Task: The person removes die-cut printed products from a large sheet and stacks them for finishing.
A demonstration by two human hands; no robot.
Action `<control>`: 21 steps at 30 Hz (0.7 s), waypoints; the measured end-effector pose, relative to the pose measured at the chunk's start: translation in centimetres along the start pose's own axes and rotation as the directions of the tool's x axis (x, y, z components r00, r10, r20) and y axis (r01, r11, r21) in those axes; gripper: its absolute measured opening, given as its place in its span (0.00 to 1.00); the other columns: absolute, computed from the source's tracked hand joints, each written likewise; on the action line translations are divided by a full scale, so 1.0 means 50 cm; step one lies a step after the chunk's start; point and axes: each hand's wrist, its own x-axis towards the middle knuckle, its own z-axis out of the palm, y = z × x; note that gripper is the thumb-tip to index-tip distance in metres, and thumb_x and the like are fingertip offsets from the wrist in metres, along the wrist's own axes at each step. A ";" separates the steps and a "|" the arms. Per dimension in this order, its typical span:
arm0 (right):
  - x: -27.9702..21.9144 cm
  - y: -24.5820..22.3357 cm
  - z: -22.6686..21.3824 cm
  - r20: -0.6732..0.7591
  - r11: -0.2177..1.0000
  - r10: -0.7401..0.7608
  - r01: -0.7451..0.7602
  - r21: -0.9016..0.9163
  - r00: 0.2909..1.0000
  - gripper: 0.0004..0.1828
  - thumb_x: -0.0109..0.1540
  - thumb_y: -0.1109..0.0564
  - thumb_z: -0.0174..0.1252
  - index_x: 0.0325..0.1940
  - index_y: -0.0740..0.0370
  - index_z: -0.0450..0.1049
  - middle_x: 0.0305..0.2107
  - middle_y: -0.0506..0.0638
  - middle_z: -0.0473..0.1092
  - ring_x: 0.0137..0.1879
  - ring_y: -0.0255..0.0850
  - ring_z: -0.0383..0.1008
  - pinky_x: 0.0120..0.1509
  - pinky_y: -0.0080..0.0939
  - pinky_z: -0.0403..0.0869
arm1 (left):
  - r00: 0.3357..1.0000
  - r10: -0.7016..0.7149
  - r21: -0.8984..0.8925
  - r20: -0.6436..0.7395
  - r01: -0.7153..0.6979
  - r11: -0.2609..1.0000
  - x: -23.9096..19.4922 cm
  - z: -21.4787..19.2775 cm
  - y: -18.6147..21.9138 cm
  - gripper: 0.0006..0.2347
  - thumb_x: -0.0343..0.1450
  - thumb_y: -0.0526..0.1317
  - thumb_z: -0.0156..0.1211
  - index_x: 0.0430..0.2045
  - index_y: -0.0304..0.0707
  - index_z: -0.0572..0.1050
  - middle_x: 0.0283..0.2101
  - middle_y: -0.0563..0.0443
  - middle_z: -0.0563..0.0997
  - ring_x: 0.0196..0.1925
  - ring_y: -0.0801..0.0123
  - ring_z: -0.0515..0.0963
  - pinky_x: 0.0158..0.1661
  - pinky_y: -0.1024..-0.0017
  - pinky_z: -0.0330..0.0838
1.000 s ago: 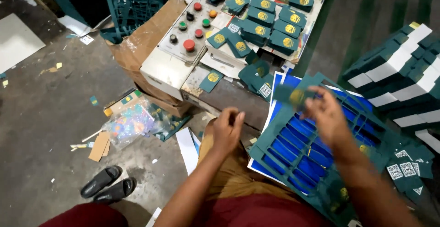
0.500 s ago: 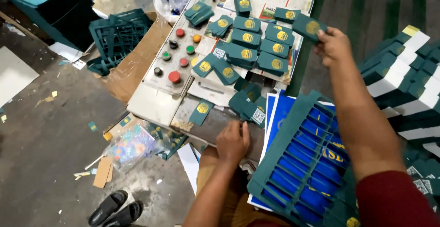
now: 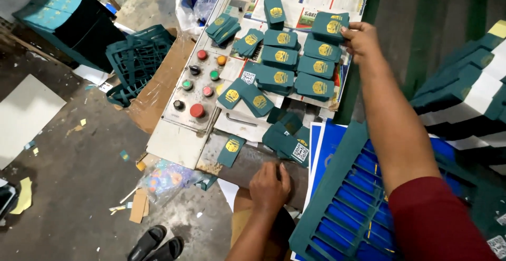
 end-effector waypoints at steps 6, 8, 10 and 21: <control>0.005 0.014 0.019 0.007 0.994 -0.060 0.061 -0.090 0.998 0.18 0.60 0.57 0.72 0.51 0.59 0.74 0.33 0.47 0.76 0.30 0.36 0.72 0.27 0.36 0.62 | 1.000 -0.010 -0.015 0.000 0.010 1.000 0.000 -0.001 0.001 0.07 0.69 0.37 0.63 0.25 0.37 0.70 0.26 0.43 0.75 0.27 0.48 0.78 0.29 0.57 0.72; -0.008 0.001 0.025 -0.020 0.991 -0.048 0.045 -0.128 0.999 0.19 0.59 0.57 0.73 0.51 0.60 0.74 0.33 0.47 0.75 0.32 0.35 0.71 0.27 0.37 0.65 | 1.000 -0.011 -0.015 -0.006 0.011 1.000 -0.001 0.002 0.000 0.08 0.69 0.36 0.63 0.25 0.37 0.69 0.25 0.43 0.74 0.27 0.48 0.78 0.29 0.56 0.72; 0.016 0.031 0.020 -0.015 0.988 -0.060 0.057 -0.145 0.998 0.19 0.58 0.58 0.73 0.50 0.61 0.75 0.34 0.47 0.76 0.33 0.35 0.72 0.30 0.37 0.67 | 1.000 -0.009 -0.010 -0.007 0.009 1.000 -0.003 0.003 0.000 0.08 0.69 0.36 0.63 0.25 0.37 0.69 0.26 0.43 0.74 0.27 0.48 0.78 0.29 0.56 0.72; 0.014 0.157 -0.203 0.051 0.770 -0.505 0.476 -0.426 0.862 0.20 0.65 0.50 0.72 0.53 0.67 0.79 0.42 0.54 0.78 0.47 0.43 0.77 0.50 0.47 0.76 | 0.996 -0.074 0.040 0.040 0.072 0.997 -0.016 0.019 -0.013 0.08 0.71 0.39 0.63 0.25 0.38 0.72 0.26 0.42 0.76 0.28 0.47 0.78 0.28 0.54 0.71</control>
